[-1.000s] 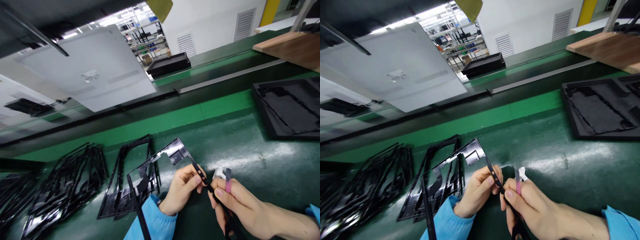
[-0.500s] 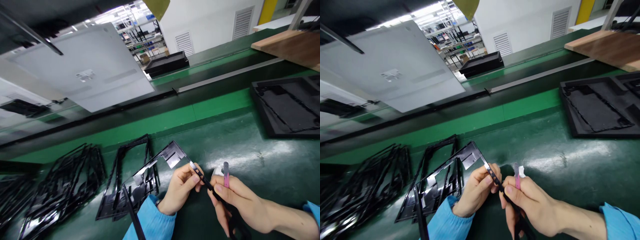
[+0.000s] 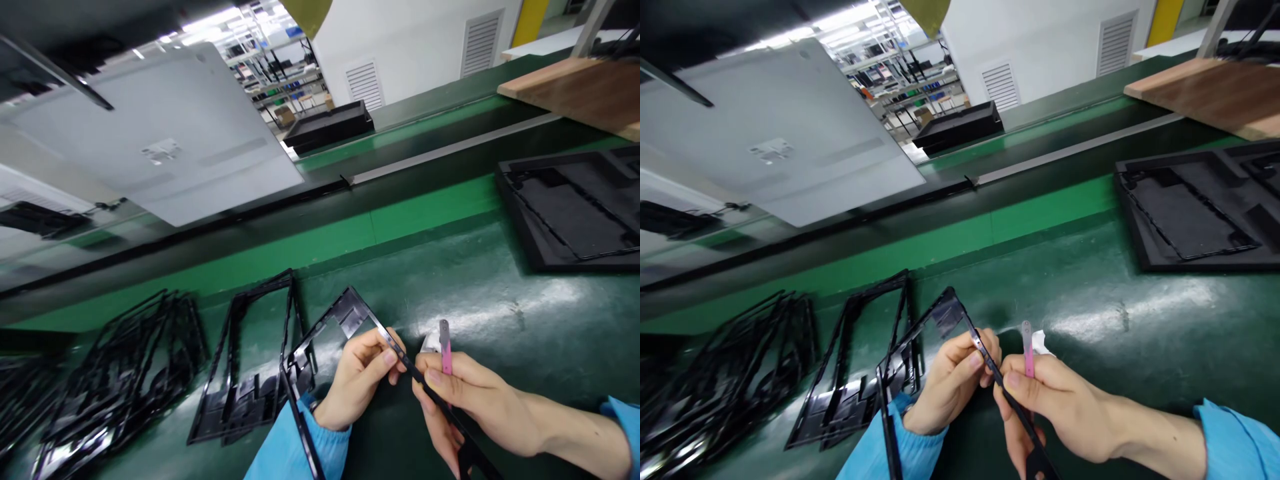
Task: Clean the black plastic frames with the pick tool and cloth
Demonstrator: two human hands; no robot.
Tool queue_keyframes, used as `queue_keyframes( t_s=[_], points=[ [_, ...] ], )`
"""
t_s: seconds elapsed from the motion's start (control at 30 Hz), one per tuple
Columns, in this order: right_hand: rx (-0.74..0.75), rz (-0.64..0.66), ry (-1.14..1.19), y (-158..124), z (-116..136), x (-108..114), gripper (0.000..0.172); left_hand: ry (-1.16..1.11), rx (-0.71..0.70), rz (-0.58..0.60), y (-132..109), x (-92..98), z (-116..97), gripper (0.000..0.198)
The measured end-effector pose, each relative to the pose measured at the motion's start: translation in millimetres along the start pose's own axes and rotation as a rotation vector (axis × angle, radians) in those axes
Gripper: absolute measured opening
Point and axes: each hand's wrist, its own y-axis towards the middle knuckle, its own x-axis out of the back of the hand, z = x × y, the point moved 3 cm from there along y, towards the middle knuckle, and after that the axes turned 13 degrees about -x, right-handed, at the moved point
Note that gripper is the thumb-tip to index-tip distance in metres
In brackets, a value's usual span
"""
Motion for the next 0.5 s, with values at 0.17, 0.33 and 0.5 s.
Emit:
queue_keyframes(
  t_s=[0.17,0.33,0.5],
  points=[
    [0.006,0.026,0.008,0.7,0.8,-0.3,0.048,0.007,0.003,0.008,-1.2,0.6,0.6,0.045],
    [0.020,0.011,-0.031,1.2,1.3,0.9,0.049,0.056,0.011,0.015,-1.4,-1.1,0.5,0.049],
    [-0.014,-0.055,-0.138,-3.8,6.2,2.8,0.048,0.177,0.032,0.070,4.1,0.0,-6.3,0.056]
  ],
)
